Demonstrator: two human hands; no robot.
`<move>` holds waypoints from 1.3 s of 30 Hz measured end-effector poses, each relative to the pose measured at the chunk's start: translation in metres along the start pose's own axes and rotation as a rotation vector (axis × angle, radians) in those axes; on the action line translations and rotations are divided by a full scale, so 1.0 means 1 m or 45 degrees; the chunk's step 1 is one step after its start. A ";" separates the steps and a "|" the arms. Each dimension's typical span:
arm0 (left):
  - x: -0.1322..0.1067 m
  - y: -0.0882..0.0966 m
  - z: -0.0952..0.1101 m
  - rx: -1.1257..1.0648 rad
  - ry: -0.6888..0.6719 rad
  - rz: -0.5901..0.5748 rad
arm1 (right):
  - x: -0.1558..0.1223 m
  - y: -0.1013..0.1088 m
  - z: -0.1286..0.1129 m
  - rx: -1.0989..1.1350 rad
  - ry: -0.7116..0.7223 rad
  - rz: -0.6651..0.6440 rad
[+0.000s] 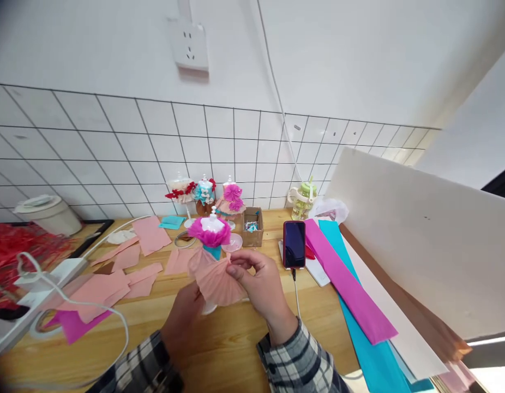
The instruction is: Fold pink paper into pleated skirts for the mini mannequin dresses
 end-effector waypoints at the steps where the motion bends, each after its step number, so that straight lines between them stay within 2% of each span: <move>1: -0.014 0.006 0.003 0.058 -0.008 -0.015 | 0.004 -0.004 -0.004 0.018 0.008 -0.012; 4: -0.045 0.020 0.009 0.066 0.116 -0.116 | 0.012 -0.018 -0.009 0.004 -0.005 -0.079; 7: -0.060 0.030 0.012 -0.011 0.261 -0.182 | 0.014 -0.029 -0.006 -0.039 -0.048 -0.130; 9: -0.064 0.035 0.015 -0.036 0.297 -0.190 | 0.014 -0.034 -0.005 -0.065 -0.049 -0.123; 17: -0.079 0.041 0.029 -0.183 0.194 -0.354 | 0.015 -0.037 -0.015 -0.155 0.096 -0.031; 29: -0.090 0.047 0.044 -0.120 0.155 -0.395 | 0.007 -0.038 -0.017 -0.338 0.241 0.038; 39: -0.094 0.051 0.048 -0.025 0.168 -0.382 | 0.003 -0.039 -0.027 -0.562 0.326 0.005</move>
Point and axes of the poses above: each hand's wrist, its own x-axis towards the middle knuckle, its own y-axis out of the back of the hand, z = x × y, the point moved 2 cm from there along x, towards the middle knuckle, and after that the axes turned 15 degrees about y, right-handed, at the moved point
